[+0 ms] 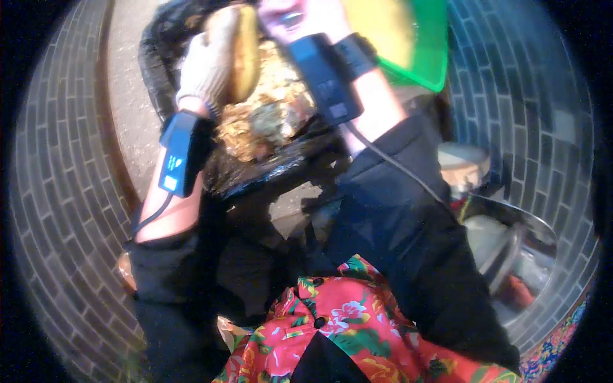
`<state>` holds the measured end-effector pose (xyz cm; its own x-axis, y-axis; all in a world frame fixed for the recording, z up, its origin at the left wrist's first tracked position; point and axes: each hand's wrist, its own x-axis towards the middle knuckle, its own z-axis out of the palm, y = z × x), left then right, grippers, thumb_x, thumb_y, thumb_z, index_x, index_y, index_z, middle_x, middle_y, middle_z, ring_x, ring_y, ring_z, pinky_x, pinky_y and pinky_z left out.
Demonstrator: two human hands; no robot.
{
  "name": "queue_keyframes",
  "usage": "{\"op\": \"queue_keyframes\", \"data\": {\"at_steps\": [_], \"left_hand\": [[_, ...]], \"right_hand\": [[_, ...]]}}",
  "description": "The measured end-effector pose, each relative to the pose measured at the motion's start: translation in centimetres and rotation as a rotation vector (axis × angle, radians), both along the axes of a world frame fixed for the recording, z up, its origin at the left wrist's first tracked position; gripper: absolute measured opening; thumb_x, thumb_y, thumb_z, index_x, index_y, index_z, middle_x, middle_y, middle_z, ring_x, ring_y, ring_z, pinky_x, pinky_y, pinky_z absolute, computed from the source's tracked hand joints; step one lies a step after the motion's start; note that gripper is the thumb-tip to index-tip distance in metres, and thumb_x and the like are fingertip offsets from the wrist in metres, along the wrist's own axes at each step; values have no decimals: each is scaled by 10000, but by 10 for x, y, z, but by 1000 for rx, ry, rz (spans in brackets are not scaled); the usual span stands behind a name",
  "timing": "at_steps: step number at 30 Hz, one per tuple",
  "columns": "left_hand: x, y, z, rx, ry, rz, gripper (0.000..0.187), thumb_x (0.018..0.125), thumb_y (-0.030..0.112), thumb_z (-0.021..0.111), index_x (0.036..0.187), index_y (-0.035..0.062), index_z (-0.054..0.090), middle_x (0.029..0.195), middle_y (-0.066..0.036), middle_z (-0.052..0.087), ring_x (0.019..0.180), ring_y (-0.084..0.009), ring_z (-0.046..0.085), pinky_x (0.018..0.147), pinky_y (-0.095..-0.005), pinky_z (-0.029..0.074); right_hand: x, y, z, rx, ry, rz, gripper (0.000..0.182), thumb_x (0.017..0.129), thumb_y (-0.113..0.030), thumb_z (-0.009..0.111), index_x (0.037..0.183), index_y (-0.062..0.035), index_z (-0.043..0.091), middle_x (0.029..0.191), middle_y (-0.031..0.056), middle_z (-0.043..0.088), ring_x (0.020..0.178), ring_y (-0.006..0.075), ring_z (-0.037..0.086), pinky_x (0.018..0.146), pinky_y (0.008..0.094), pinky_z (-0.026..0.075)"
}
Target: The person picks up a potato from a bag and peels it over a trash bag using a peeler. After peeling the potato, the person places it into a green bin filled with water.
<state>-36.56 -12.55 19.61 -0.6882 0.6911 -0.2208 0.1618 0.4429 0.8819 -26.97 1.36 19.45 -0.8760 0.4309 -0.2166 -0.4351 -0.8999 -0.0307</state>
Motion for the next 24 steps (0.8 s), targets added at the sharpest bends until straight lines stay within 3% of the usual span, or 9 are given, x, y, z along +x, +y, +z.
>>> {"op": "queue_keyframes", "data": {"at_steps": [2,4,6,7,8,13,19,21,24], "left_hand": [[18,2,12,42,45,135,774,835,677,524,1059,-50,666,934,-179,688,859,-218,653,790,-335,490],[12,0,12,21,-20,9,813,832,691,510,1122,-59,631,1008,-203,677,925,-255,650,838,-348,482],[0,0,-9,-111,96,87,868,830,698,501,1235,-69,540,1187,-279,604,1121,-351,590,977,-381,422],[3,-2,-8,-105,122,86,859,832,695,500,1235,-62,541,1188,-281,603,1126,-354,588,982,-381,419],[5,-1,-7,-90,152,87,850,833,693,499,1235,-55,543,1188,-284,603,1131,-357,586,987,-381,416],[19,-4,10,-80,38,118,812,853,674,496,1283,-15,515,1185,-275,604,1113,-360,594,973,-401,432],[21,-8,14,-82,64,87,733,908,601,476,1337,7,470,1287,-285,530,1181,-366,545,1002,-415,416],[26,-5,20,-7,15,121,707,915,592,477,1297,-2,511,1225,-239,582,1129,-313,571,973,-380,426],[24,-2,23,0,-21,163,675,907,571,513,1260,-4,536,1165,-221,616,1075,-297,598,934,-359,444]], "right_hand": [[3,-1,4,0,-36,-27,212,1005,-244,392,874,-84,443,650,-6,391,494,107,385,426,248,390],[3,-2,8,-1,-55,-34,216,1008,-253,392,882,-85,441,658,-1,397,498,109,388,428,251,392],[5,1,-3,3,32,-10,180,1012,-258,386,926,-106,432,672,7,402,518,111,399,442,260,408],[-12,14,-28,-20,146,59,175,947,-245,407,866,-98,457,585,-21,338,474,108,364,429,270,341],[16,3,8,-36,62,61,238,980,-194,478,1039,36,492,675,6,361,547,106,374,497,248,367],[19,-6,19,26,-49,-9,184,942,-198,548,965,-18,524,686,-10,365,552,103,379,530,247,375],[16,-16,25,73,-104,-21,207,990,-270,459,1030,-83,537,606,-33,374,489,85,367,454,219,339],[17,-15,27,109,-125,-39,223,998,-280,443,1057,-85,533,619,-29,373,498,81,367,454,222,340],[15,-14,22,-120,-48,-16,210,1012,-308,405,1091,-140,504,631,-11,369,489,109,360,432,257,337]]}}
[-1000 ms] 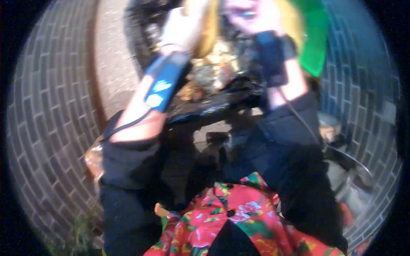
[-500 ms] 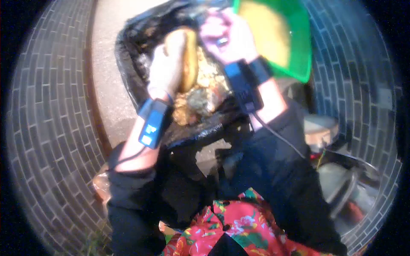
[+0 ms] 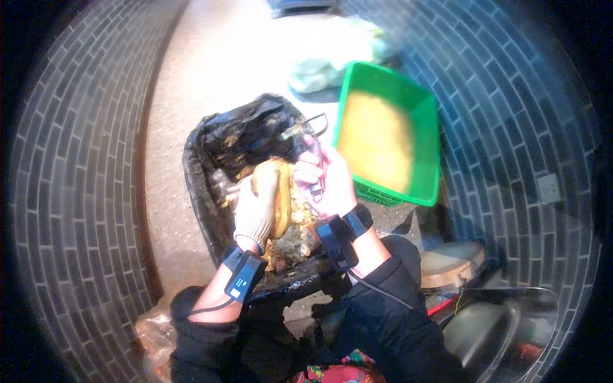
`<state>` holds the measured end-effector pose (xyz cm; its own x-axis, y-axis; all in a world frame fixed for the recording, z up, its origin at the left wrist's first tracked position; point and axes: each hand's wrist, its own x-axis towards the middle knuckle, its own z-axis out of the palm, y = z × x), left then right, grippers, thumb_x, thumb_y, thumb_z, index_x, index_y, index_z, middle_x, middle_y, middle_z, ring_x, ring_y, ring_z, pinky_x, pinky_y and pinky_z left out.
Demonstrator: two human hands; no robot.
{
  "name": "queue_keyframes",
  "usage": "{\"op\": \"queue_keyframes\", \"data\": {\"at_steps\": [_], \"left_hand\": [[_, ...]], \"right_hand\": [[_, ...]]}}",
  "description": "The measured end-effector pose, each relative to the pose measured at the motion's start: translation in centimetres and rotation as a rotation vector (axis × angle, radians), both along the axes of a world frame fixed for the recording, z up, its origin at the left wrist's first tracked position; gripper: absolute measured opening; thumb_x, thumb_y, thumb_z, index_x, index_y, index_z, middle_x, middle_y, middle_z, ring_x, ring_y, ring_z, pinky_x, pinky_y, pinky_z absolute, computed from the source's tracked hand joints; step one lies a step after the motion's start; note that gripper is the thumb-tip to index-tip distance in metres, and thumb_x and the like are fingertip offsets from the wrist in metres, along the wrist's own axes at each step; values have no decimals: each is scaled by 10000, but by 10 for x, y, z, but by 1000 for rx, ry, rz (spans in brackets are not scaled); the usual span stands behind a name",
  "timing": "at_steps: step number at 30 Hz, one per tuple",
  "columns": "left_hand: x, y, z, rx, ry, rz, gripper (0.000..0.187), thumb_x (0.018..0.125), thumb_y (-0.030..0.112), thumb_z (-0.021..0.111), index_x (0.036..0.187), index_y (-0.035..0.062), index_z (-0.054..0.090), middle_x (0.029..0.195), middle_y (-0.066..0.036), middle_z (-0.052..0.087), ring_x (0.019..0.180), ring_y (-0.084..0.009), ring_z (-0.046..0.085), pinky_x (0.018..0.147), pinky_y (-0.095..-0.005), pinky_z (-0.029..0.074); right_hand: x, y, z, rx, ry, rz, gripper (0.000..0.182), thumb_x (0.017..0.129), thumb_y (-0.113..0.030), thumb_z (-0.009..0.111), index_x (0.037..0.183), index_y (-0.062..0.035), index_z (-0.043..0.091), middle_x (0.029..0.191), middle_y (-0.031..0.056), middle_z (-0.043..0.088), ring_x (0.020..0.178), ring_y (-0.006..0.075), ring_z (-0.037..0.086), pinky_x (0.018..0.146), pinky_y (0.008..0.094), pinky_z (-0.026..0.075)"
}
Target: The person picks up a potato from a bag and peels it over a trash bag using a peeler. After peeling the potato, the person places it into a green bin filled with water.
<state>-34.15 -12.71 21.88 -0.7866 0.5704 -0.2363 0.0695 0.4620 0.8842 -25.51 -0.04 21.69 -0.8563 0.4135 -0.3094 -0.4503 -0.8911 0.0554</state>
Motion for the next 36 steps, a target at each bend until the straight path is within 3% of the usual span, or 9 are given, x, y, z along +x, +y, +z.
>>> {"op": "queue_keyframes", "data": {"at_steps": [10,12,14,16,23,28,30,32,36], "left_hand": [[3,2,-13,-24,-55,75,610,877,506,615,1229,13,541,1111,-227,636,1045,-315,619,919,-373,458],[-11,-10,-41,-259,1004,-452,602,873,498,622,1211,5,544,1102,-226,637,1042,-322,616,923,-381,454],[-10,-9,-37,-435,1084,-525,654,892,545,556,1271,13,521,1175,-280,597,1099,-347,592,910,-372,471],[1,-3,-4,-23,-32,26,682,888,561,557,1253,-13,521,1134,-260,625,1048,-322,620,890,-357,482],[-1,1,-4,-82,-26,59,739,865,623,551,1230,-20,530,1081,-232,653,997,-296,645,876,-349,479],[-11,4,-11,259,-173,96,718,881,610,529,1179,-43,550,1048,-211,658,961,-307,647,862,-392,491],[-33,3,-42,161,-167,160,707,874,615,533,1185,-19,551,1057,-212,642,965,-299,641,841,-390,500],[-25,5,-7,141,-67,338,722,859,635,540,1189,-6,545,1076,-216,635,972,-310,635,849,-394,496],[-39,14,-11,268,27,536,723,859,637,540,1218,10,519,1113,-216,622,968,-307,635,834,-404,504]], "right_hand": [[3,1,2,-65,16,-1,210,1012,-294,417,1065,-125,529,651,5,402,493,115,382,448,260,348],[5,3,-2,-55,99,21,182,995,-255,469,1063,-99,536,602,-21,360,481,101,362,450,255,348],[7,2,-5,-50,136,-14,193,996,-214,459,1072,-49,524,634,-24,367,490,93,357,448,254,340],[8,4,3,-95,57,-20,229,1004,-220,431,1070,-24,528,649,-12,372,506,96,361,456,254,341],[9,3,-2,-101,206,-155,289,1014,-233,380,1049,3,544,676,21,395,545,117,391,482,259,352],[6,6,-7,-48,167,-214,273,1004,-247,388,968,-27,546,655,19,397,522,129,387,485,275,358],[4,6,-13,-77,160,-247,276,999,-245,378,955,-24,538,648,20,394,523,129,389,479,274,355],[1,7,-23,-152,203,-275,267,991,-234,382,916,-27,532,645,23,395,528,127,394,481,273,360],[-18,-5,-62,-249,185,-431,257,957,-229,413,836,-35,530,580,0,379,475,119,372,454,269,356]]}}
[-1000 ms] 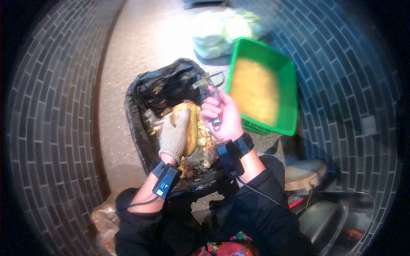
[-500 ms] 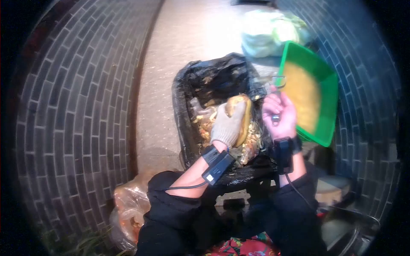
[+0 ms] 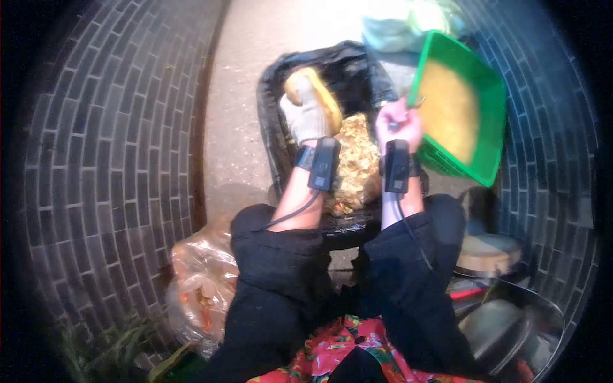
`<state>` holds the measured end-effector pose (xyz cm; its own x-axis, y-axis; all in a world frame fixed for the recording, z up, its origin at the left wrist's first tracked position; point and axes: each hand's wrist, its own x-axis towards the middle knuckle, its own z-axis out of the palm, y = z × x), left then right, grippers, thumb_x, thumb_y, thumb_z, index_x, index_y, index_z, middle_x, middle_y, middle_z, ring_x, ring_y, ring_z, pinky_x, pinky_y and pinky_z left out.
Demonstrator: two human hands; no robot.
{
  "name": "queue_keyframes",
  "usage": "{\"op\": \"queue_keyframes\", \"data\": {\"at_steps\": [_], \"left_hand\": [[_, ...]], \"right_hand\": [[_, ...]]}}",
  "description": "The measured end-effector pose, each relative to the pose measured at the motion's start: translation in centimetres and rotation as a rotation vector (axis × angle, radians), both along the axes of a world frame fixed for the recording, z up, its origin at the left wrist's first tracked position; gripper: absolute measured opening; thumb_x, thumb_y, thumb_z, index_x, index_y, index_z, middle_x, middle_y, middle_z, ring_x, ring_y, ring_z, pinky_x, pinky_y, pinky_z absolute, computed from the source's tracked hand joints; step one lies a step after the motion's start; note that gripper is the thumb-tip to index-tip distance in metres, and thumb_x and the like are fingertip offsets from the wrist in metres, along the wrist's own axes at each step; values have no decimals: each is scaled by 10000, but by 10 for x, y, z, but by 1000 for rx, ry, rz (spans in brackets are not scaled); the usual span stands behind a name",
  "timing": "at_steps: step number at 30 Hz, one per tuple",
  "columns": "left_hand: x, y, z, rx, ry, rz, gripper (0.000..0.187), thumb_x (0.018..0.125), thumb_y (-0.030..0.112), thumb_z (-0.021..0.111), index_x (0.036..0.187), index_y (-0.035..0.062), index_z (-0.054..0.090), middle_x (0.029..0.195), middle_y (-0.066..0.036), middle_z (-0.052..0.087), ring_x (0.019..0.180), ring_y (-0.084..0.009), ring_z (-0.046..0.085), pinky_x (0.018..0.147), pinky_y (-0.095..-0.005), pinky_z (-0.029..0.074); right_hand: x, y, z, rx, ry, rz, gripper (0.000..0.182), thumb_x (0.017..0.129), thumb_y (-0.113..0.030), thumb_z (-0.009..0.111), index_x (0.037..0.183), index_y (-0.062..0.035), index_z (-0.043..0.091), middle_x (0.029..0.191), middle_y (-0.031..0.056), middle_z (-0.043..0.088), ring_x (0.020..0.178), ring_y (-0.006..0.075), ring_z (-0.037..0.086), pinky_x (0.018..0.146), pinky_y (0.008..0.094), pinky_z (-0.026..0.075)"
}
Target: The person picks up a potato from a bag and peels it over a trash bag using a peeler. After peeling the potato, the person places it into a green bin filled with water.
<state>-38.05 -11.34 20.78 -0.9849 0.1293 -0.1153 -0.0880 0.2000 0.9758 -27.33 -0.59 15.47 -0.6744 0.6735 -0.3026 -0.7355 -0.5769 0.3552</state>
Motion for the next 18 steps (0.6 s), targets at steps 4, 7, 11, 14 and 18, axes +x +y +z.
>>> {"op": "queue_keyframes", "data": {"at_steps": [4,7,11,14,18], "left_hand": [[-10,-16,-26,127,-176,281,742,887,627,502,1268,-10,499,1124,-225,624,963,-295,648,787,-386,532],[-15,-26,-24,145,-180,349,731,891,620,502,1282,2,494,1146,-223,616,989,-301,641,813,-388,524],[-19,-31,-12,120,-109,413,718,896,611,502,1300,18,486,1176,-219,607,1024,-309,631,848,-391,514],[-20,-34,-8,83,-61,429,709,900,605,503,1313,29,480,1198,-217,599,1050,-316,623,874,-394,506],[-4,-39,17,-93,-120,409,694,905,591,507,1307,24,497,1224,-221,592,1083,-327,612,913,-377,488]], "right_hand": [[-26,-54,-6,-45,10,-50,322,983,-291,366,861,-56,550,569,-3,379,462,123,380,447,278,349],[-35,-72,8,-67,62,-16,352,997,-328,349,893,-72,568,613,-2,379,486,124,378,457,279,346],[-37,-70,12,-42,79,-27,349,996,-328,356,909,-76,583,625,4,393,491,132,386,454,281,342],[-39,-74,14,-40,119,-29,348,994,-324,361,899,-79,588,625,6,396,491,135,389,451,282,341],[-49,-85,15,9,6,-45,254,967,-219,390,901,1,499,595,3,386,479,132,391,458,269,378]]}}
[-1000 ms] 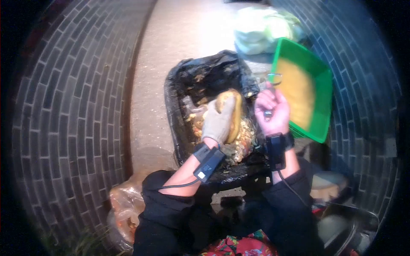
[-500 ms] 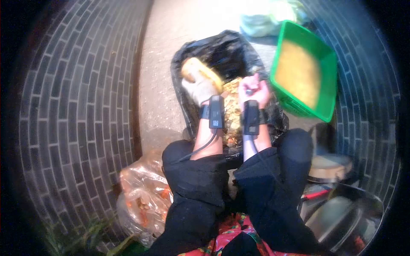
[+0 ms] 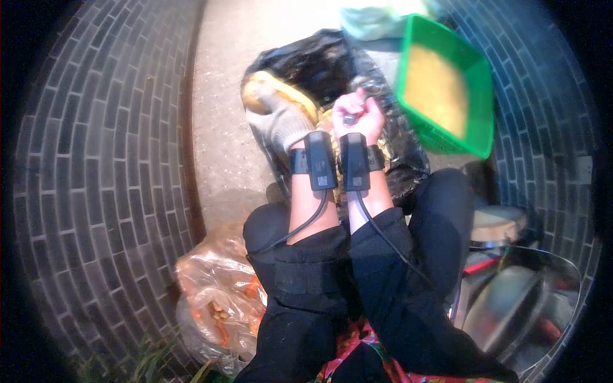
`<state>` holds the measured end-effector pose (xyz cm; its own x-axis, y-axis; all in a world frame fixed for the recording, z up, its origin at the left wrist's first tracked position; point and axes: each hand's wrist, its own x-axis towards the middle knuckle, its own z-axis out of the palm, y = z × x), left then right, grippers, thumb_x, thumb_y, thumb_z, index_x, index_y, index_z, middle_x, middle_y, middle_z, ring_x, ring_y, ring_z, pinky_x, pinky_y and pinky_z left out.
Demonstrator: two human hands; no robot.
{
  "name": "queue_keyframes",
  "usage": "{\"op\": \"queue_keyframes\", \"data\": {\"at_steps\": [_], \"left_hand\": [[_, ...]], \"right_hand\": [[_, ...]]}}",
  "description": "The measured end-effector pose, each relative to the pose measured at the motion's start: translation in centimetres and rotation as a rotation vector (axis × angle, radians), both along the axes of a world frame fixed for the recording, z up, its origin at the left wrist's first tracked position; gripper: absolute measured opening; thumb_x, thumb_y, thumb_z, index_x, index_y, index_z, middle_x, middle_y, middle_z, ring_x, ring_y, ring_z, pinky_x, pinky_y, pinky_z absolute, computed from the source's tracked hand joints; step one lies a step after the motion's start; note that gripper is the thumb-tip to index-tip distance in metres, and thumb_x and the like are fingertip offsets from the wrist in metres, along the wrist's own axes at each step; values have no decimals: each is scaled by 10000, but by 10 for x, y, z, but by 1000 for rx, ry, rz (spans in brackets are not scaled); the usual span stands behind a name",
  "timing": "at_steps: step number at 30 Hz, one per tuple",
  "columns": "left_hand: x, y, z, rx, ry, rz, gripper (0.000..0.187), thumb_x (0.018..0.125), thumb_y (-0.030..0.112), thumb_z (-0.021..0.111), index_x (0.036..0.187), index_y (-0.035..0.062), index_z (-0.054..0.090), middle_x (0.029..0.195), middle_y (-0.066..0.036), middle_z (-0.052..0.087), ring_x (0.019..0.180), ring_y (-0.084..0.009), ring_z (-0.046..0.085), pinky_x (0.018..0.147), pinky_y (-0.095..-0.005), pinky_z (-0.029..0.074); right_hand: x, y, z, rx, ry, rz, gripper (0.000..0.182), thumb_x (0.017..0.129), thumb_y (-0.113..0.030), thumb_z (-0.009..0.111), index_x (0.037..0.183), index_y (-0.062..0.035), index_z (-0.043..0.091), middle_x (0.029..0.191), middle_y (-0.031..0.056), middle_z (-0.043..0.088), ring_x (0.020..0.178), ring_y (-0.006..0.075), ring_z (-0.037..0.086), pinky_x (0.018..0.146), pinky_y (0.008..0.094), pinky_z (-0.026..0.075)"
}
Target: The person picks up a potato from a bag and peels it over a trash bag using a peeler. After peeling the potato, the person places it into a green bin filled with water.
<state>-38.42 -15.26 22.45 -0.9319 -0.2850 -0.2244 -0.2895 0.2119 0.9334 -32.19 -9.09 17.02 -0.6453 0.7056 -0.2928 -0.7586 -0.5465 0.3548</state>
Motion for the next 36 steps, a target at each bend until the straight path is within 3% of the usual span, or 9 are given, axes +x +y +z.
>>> {"op": "queue_keyframes", "data": {"at_steps": [3,5,12,15,18,19,22,23,36], "left_hand": [[-2,1,-13,230,136,-70,677,912,569,516,1302,17,496,1212,-220,597,1071,-331,613,898,-385,490],[2,4,-4,99,127,-49,696,905,588,515,1288,7,497,1189,-215,605,1049,-321,621,885,-386,494],[6,14,-9,142,181,-71,730,920,575,492,1334,-24,451,1258,-233,562,1073,-312,606,900,-380,488],[5,13,-6,143,134,-137,729,915,580,497,1319,-26,469,1242,-232,575,1057,-304,615,895,-370,491],[4,12,-7,88,120,-162,717,919,577,494,1305,-28,481,1222,-231,586,1030,-303,626,878,-365,501],[3,13,-7,121,131,-148,738,875,646,513,1269,21,507,1163,-198,618,1013,-298,638,869,-377,502],[7,15,-7,143,122,-147,703,921,575,492,1285,-26,503,1185,-220,608,990,-286,643,845,-359,512],[5,15,-10,141,121,-149,703,921,575,492,1285,-26,503,1185,-220,608,990,-286,643,845,-359,512],[12,14,7,153,103,-172,728,919,599,474,1322,-6,482,1231,-211,589,1049,-288,622,887,-364,490]], "right_hand": [[-2,-3,-6,32,26,29,216,955,-214,416,957,-12,494,583,-5,375,484,130,396,465,270,376],[-2,0,-8,55,-6,7,217,958,-209,412,983,-15,507,580,-4,374,489,129,403,474,279,373],[4,4,-2,-4,-33,22,266,1007,-234,384,1022,-10,525,648,14,406,513,134,394,469,272,369],[3,12,-5,-83,-31,91,264,979,-250,420,865,-52,550,632,-14,365,495,102,363,465,258,347],[4,12,-2,-104,-12,105,273,974,-252,427,868,-38,560,634,-12,381,491,103,375,460,261,347],[3,12,-3,-89,-26,105,278,973,-250,427,874,-32,568,636,-10,391,491,107,381,460,261,347],[4,11,-1,-104,-4,124,276,972,-248,428,880,-31,573,633,-7,394,488,109,378,460,262,347],[5,7,0,-46,56,83,248,993,-233,400,1037,-5,487,627,11,392,513,139,399,470,270,373],[4,8,9,-18,6,94,255,986,-230,412,1023,8,495,625,2,382,509,123,392,462,259,371]]}}
